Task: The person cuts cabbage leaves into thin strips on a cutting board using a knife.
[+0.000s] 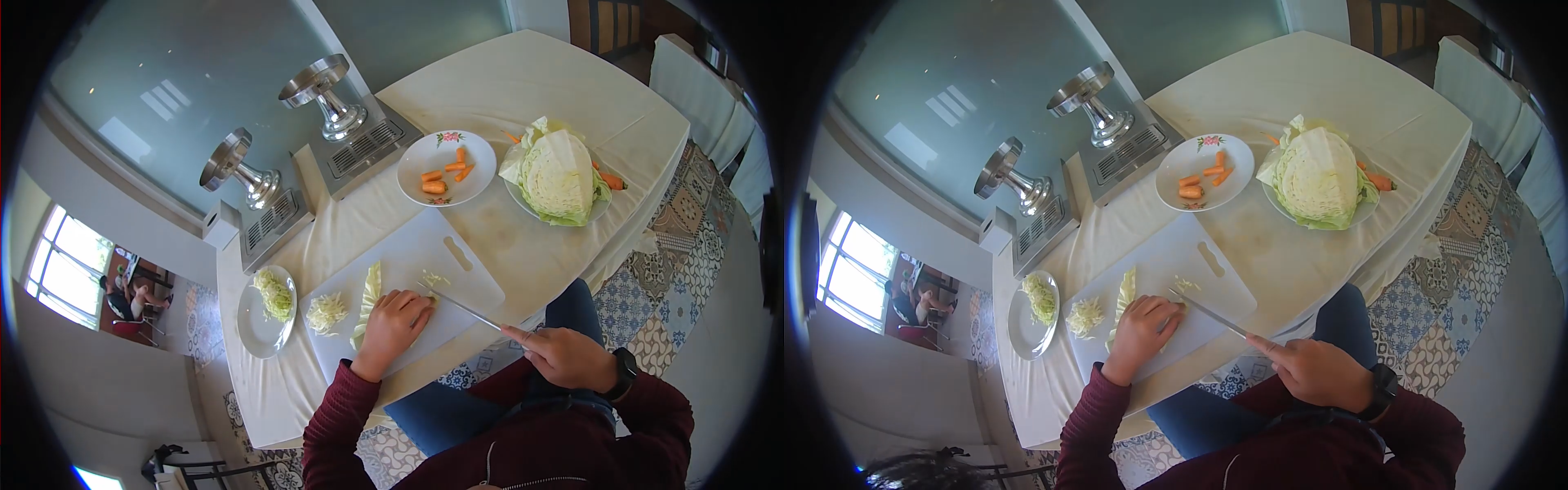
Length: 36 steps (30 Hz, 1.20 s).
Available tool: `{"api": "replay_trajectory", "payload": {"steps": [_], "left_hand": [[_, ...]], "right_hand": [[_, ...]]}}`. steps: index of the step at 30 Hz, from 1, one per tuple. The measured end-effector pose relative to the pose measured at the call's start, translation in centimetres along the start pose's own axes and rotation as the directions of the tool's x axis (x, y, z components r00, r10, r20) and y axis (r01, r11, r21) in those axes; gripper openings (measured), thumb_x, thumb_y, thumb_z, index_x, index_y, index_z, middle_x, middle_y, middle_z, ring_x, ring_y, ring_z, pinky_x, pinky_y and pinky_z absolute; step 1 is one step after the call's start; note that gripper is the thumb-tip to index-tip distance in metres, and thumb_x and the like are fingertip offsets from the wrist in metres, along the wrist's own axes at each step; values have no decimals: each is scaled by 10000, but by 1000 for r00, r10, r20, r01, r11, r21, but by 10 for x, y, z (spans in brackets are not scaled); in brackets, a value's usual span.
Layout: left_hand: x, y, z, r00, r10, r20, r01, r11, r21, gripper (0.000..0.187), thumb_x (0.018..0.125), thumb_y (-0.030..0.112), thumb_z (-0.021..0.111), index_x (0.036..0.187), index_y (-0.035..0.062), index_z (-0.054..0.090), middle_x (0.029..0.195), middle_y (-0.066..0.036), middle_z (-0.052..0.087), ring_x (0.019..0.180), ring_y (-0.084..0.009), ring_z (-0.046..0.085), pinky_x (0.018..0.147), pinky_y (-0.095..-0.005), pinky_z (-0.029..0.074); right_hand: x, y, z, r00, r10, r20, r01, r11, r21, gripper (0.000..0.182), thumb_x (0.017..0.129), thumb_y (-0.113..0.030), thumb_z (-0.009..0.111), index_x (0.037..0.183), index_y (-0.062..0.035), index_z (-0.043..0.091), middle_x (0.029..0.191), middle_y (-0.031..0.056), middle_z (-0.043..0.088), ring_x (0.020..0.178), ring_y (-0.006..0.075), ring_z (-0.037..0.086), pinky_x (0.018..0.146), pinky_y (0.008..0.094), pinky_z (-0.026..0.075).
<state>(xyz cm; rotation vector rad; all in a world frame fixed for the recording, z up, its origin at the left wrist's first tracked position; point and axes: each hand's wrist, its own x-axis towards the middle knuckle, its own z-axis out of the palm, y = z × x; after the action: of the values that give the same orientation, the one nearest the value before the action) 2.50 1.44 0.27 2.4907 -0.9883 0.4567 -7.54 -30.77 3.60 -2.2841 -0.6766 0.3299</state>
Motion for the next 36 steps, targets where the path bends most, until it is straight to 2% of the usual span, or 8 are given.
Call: {"api": "replay_trajectory", "payload": {"steps": [19,25,36], "left_hand": [[0,4,0,1000,-12,8,12,999,39,177,813,85,773,976,77,705,932,-40,654,858,-242,648,757,-382,520],[0,5,0,1000,-15,12,15,1000,21,112,809,72,773,905,69,715,912,-36,649,836,-235,641,749,-379,513],[2,8,-2,999,-38,9,38,999,10,126,799,53,776,915,73,730,899,-23,670,836,-232,651,757,-370,514]], "right_hand": [[-6,-6,4,1000,-4,-16,4,1000,5,596,988,-143,524,1570,-168,400,765,218,631,686,396,645,651,488,533],[-8,-9,-6,1000,-7,27,7,1000,29,600,979,-137,533,1564,-124,398,725,217,628,657,394,644,627,488,530],[-6,-30,-8,996,51,80,-40,990,-134,640,947,-100,526,1568,-74,372,732,237,628,604,392,652,564,481,540]]}}
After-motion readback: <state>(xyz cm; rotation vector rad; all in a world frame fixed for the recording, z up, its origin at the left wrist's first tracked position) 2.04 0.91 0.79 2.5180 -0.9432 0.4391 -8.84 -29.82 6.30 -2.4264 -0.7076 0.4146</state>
